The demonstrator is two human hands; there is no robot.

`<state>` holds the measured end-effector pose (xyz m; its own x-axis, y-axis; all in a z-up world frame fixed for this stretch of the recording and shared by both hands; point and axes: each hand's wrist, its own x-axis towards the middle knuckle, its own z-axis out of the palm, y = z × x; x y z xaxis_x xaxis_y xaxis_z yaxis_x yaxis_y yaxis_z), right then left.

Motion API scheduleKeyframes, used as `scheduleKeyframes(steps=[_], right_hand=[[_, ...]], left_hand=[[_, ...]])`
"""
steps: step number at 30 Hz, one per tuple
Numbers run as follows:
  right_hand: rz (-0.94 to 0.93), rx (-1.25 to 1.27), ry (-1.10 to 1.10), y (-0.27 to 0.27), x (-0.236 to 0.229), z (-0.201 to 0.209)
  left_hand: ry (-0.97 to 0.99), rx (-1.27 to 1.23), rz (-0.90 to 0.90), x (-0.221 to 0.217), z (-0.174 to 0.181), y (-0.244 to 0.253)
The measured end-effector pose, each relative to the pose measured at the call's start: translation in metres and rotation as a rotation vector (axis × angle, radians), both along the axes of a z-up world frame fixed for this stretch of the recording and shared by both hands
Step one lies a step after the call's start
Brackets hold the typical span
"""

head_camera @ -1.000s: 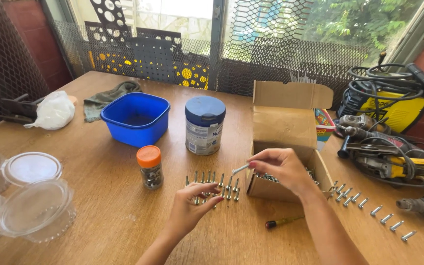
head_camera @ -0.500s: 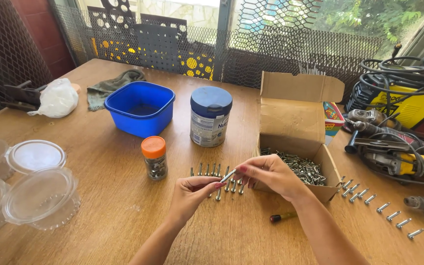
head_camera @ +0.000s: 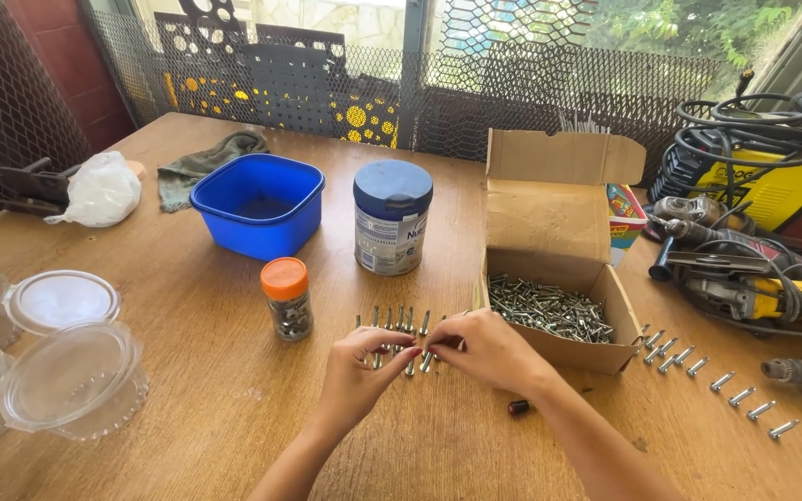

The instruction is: Assembling nuts onto bolts and organizing them in rows on a workshop table.

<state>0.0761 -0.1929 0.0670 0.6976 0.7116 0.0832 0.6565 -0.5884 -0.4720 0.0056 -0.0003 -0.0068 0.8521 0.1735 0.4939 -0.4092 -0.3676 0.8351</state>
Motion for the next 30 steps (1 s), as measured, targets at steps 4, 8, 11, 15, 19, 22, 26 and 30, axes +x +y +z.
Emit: scheduleKeyframes(steps=[4, 8, 11, 15, 19, 22, 26, 30], right_hand=[[0.071, -0.061, -0.139, 0.003, 0.017, -0.039], [0.07, -0.068, -0.185, 0.006, 0.023, -0.053], [0.063, -0.075, -0.184, 0.007, 0.022, -0.053], [0.061, -0.107, -0.198, 0.007, 0.021, -0.048], [0.067, -0.114, -0.211, 0.002, 0.022, -0.039], [0.028, -0.087, -0.194, -0.004, 0.022, -0.023], [-0.208, -0.048, -0.102, -0.029, 0.04, -0.001], [-0.527, -0.136, -0.209, -0.077, 0.078, 0.005]], left_hand=[[-0.261, 0.407, 0.115, 0.001, -0.008, 0.002], [-0.295, 0.42, 0.079, 0.001, -0.008, 0.001], [-0.302, 0.423, 0.093, 0.002, -0.01, 0.002], [-0.325, 0.425, 0.097, 0.003, -0.009, 0.002], [-0.313, 0.434, 0.097, 0.002, -0.008, 0.001], [-0.29, 0.439, 0.079, 0.001, -0.009, 0.001], [-0.278, 0.458, 0.077, 0.0, -0.009, 0.0], [-0.278, 0.456, 0.067, -0.004, -0.002, -0.001]])
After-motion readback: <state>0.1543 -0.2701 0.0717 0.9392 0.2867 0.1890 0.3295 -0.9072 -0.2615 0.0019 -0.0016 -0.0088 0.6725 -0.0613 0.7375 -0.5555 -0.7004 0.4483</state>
